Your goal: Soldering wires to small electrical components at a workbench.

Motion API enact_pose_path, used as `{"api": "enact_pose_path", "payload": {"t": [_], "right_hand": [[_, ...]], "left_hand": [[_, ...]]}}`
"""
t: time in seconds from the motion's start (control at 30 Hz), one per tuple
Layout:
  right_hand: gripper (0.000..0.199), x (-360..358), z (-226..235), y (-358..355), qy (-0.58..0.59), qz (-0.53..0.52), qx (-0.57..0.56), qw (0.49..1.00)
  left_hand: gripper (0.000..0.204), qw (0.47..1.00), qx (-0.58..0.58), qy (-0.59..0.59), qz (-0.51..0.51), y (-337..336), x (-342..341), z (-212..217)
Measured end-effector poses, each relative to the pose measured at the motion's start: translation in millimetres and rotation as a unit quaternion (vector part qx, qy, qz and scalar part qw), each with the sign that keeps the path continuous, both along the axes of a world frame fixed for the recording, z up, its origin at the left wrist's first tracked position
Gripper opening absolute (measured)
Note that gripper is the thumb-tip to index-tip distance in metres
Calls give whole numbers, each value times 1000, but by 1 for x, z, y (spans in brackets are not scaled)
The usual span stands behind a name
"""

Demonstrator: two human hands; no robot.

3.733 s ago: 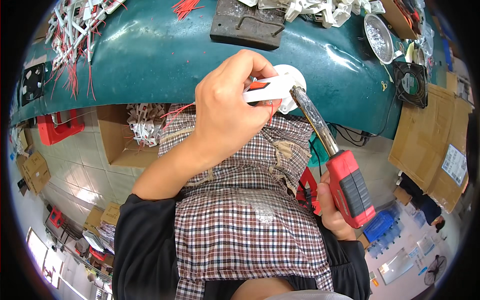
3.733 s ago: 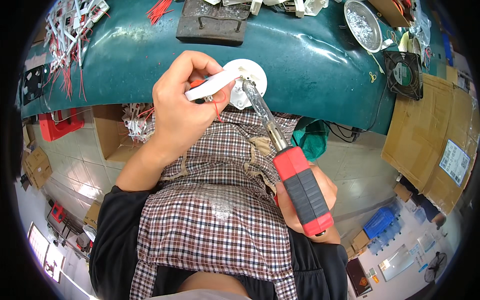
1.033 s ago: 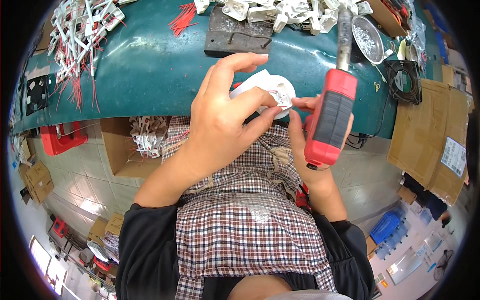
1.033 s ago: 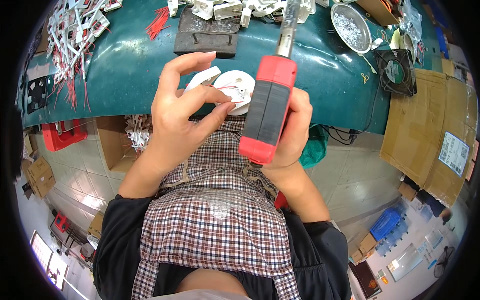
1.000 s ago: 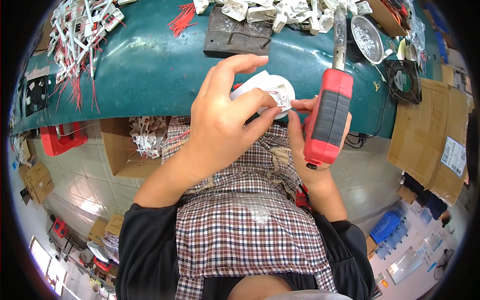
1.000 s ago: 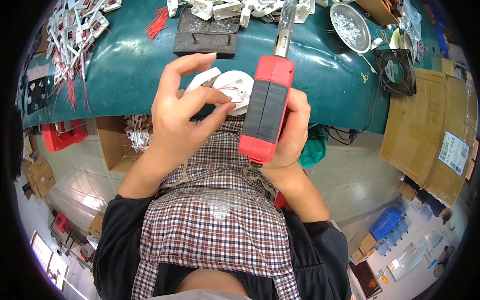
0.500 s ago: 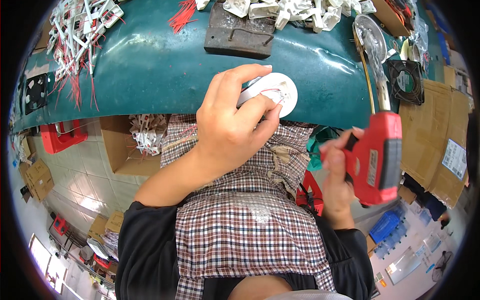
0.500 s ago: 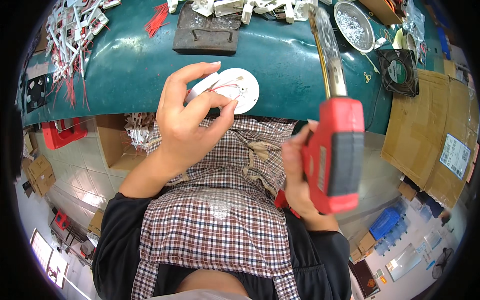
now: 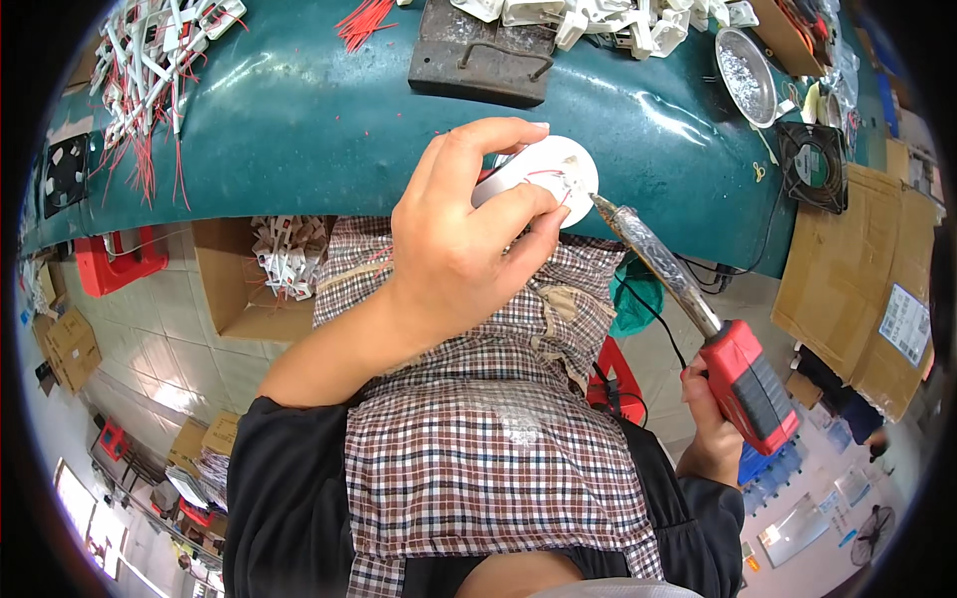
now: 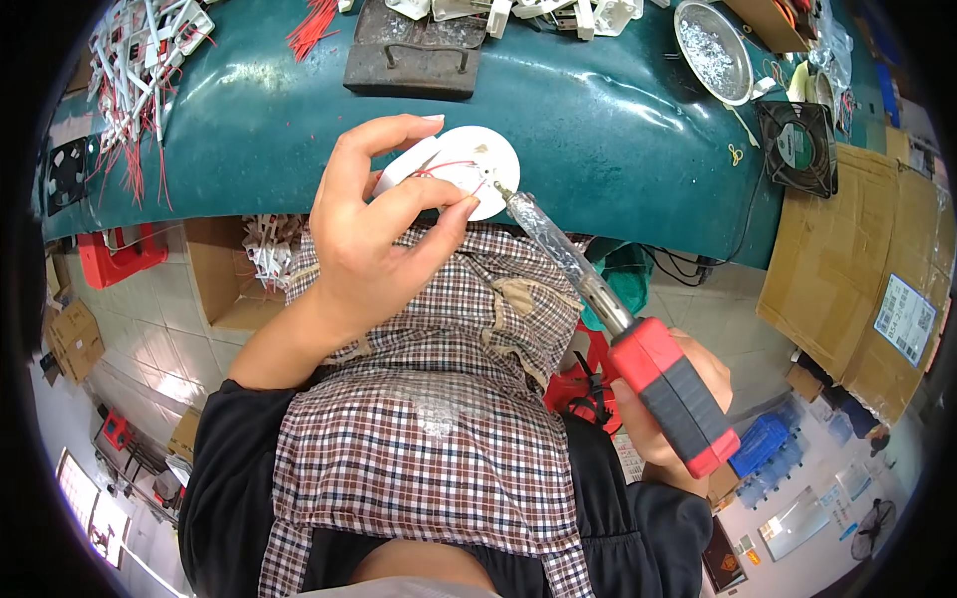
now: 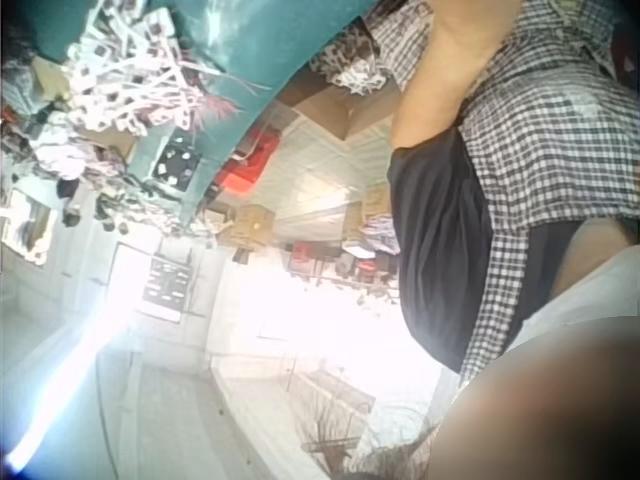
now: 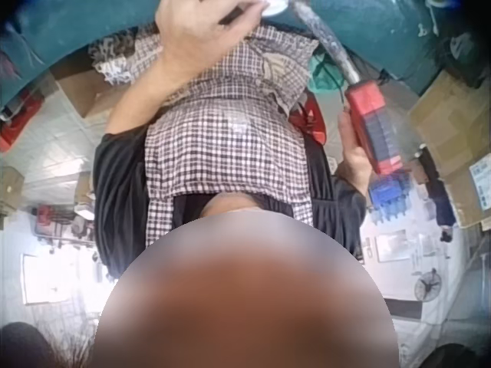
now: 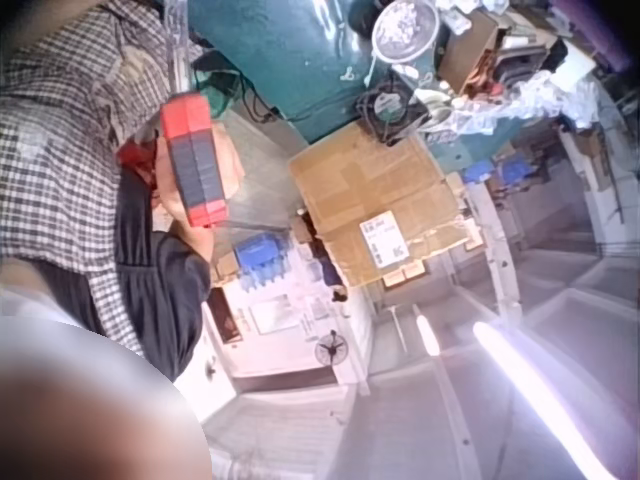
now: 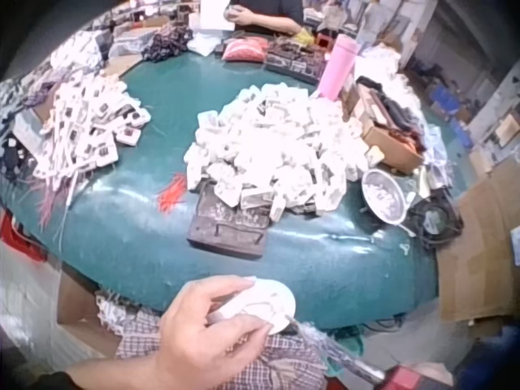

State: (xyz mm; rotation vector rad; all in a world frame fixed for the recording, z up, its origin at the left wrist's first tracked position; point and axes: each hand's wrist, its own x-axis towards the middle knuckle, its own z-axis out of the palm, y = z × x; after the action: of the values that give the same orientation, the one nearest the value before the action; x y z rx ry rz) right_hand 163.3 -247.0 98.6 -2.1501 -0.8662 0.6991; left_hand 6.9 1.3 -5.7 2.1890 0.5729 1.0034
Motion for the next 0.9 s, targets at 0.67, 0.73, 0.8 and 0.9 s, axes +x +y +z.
{"api": "enact_pose_path", "payload": {"t": [0.67,0.73,0.8,0.9], "right_hand": [[18,11,-9,26,-34,137,58,988],[18,12,-7,35,-64,164,75,982],[18,13,-2,40,-95,190,92,973],[20,15,1,42,-110,196,57,973]], "left_hand": [[20,1000,-1,-10,-17,4,-2,-3],[20,1000,-4,-11,-20,4,-2,-3],[20,1000,-4,-8,-22,4,-2,-2],[21,1000,-3,-3,-23,4,-3,-1]]}}
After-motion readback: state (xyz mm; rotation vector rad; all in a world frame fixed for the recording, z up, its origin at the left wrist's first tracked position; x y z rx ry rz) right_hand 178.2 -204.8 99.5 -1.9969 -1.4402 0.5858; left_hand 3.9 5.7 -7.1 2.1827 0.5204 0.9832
